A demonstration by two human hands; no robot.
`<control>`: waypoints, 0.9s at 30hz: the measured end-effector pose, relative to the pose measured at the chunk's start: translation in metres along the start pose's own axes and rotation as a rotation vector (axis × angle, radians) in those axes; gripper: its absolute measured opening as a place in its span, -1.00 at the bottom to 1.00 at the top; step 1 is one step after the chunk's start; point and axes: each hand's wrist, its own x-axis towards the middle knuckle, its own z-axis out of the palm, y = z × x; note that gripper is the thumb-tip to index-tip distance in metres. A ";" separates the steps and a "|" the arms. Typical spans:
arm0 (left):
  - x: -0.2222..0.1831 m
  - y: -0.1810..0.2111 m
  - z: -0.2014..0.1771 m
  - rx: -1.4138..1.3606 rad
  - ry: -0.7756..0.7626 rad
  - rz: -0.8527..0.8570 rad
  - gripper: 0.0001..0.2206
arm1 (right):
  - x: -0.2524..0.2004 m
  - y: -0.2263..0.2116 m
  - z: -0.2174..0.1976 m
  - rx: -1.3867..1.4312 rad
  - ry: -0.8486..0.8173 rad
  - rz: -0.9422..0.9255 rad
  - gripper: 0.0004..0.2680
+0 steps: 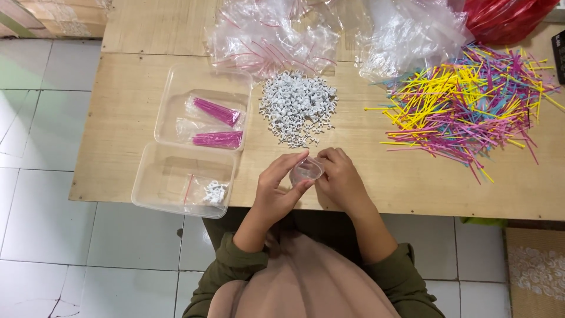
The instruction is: Sorting and bagging small white and pink plastic components into containers and bags.
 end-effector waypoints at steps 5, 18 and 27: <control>-0.003 -0.003 0.003 -0.012 -0.009 -0.005 -0.55 | 0.001 -0.013 -0.019 0.298 0.097 0.169 -0.90; -0.006 0.000 0.010 -0.091 -0.068 -0.030 -0.55 | 0.005 -0.071 -0.080 0.882 0.445 0.060 -0.93; -0.003 0.004 0.006 -0.094 -0.062 -0.021 -0.56 | 0.009 -0.063 -0.079 0.704 0.438 0.113 -0.89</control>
